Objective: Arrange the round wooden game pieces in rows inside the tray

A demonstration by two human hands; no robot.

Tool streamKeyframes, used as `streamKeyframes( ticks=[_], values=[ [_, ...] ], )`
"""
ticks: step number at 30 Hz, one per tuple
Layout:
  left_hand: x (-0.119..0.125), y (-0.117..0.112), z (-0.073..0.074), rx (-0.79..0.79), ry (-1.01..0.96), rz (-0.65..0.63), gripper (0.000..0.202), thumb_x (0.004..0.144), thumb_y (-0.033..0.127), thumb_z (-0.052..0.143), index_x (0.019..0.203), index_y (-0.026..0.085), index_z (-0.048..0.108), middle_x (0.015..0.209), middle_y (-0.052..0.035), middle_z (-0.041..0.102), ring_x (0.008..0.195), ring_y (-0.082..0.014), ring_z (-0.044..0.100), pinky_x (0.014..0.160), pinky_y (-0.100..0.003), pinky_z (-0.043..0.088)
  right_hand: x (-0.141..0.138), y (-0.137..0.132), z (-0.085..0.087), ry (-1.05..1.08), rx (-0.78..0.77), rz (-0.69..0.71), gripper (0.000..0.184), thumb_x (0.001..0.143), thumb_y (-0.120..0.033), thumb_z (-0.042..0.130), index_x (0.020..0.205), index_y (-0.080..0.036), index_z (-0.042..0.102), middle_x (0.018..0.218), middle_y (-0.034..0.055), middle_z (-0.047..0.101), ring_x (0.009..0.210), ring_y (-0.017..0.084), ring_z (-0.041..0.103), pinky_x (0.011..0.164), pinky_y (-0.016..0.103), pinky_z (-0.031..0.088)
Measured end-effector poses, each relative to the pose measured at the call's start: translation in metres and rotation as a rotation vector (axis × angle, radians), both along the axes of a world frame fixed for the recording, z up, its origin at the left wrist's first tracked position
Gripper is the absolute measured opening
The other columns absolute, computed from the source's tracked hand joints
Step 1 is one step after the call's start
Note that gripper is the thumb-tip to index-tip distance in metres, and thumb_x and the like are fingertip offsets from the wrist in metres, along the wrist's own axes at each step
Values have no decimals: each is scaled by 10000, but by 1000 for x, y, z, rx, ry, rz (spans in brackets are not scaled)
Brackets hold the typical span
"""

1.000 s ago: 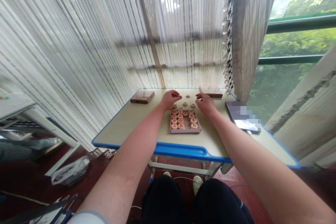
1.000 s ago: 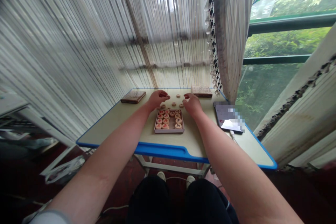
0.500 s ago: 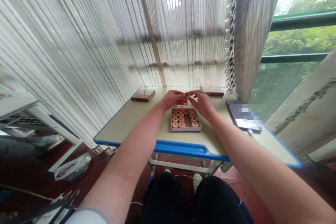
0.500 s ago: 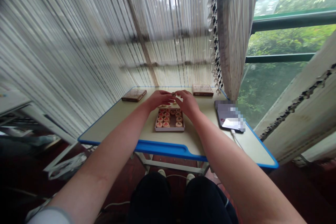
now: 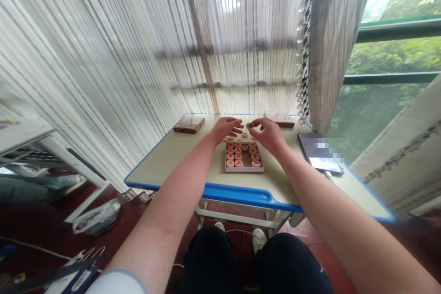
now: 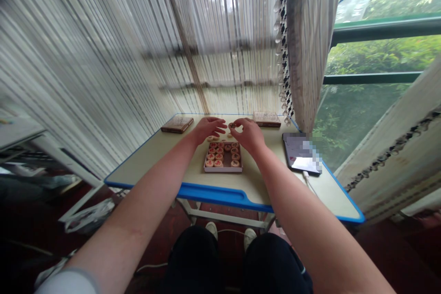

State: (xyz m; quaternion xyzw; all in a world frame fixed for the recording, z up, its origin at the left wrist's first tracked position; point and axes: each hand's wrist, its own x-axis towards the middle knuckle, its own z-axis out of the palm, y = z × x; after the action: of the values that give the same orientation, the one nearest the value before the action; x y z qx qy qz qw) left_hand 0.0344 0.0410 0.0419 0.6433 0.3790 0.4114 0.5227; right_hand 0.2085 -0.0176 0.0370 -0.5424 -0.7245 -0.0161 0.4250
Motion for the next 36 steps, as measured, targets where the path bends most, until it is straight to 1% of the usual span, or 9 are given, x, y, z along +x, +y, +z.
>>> streamKeyframes(
  ticks=[2,4,7,11,15,18,25,29,36],
  values=[
    [-4,9,-6,48,16,133,314,736,387,585,896,117,583,929,-125,658,646,-145,641,492,-223,466,1,0,0,-49,-94,51,241,724,-396,576,866,-218,655,865,38,615,705,150,535,631,260,400],
    [-8,17,-12,83,59,230,277,754,353,562,899,117,569,931,-117,652,626,-129,632,473,-208,459,1,1,-2,-119,-195,106,221,686,-394,612,816,-227,673,851,33,610,688,142,533,611,249,396],
    [-11,22,-16,110,106,297,241,767,320,538,887,114,567,925,-111,650,622,-115,623,464,-194,454,0,1,-6,-188,-275,139,178,652,-350,642,774,-229,688,825,33,607,724,155,543,641,248,403],
    [-7,19,-14,153,167,327,212,770,309,526,860,124,578,895,-88,658,600,-92,610,462,-175,443,-2,0,-8,-209,-303,142,160,649,-317,644,777,-233,694,861,43,606,782,172,551,678,253,414],
    [-4,17,-11,209,182,344,206,778,304,508,847,126,586,877,-79,659,579,-83,601,451,-170,434,-2,3,-10,-246,-306,141,188,646,-352,647,790,-242,694,870,42,602,770,171,553,671,253,418],
    [-5,19,-12,231,182,339,202,776,293,506,842,122,590,864,-81,659,570,-87,599,442,-172,431,-3,5,-12,-274,-302,133,205,638,-367,651,798,-245,692,850,39,602,754,170,551,655,250,412],
    [-6,22,-15,242,196,332,224,767,309,513,856,122,597,846,-83,660,558,-94,600,447,-183,436,-4,3,-9,-270,-311,134,225,628,-378,657,808,-248,687,874,42,605,767,176,546,646,256,400],
    [-6,21,-15,250,214,332,233,769,315,510,862,121,599,854,-88,662,563,-95,599,455,-189,440,-4,3,-8,-282,-306,141,180,633,-380,652,755,-253,688,860,41,604,759,177,543,627,257,394],
    [-6,18,-13,263,250,302,263,777,331,497,889,115,593,866,-93,658,580,-102,599,452,-191,436,-3,3,-7,-284,-293,131,214,631,-420,655,737,-236,685,833,48,602,764,185,541,631,265,391]
  ],
)
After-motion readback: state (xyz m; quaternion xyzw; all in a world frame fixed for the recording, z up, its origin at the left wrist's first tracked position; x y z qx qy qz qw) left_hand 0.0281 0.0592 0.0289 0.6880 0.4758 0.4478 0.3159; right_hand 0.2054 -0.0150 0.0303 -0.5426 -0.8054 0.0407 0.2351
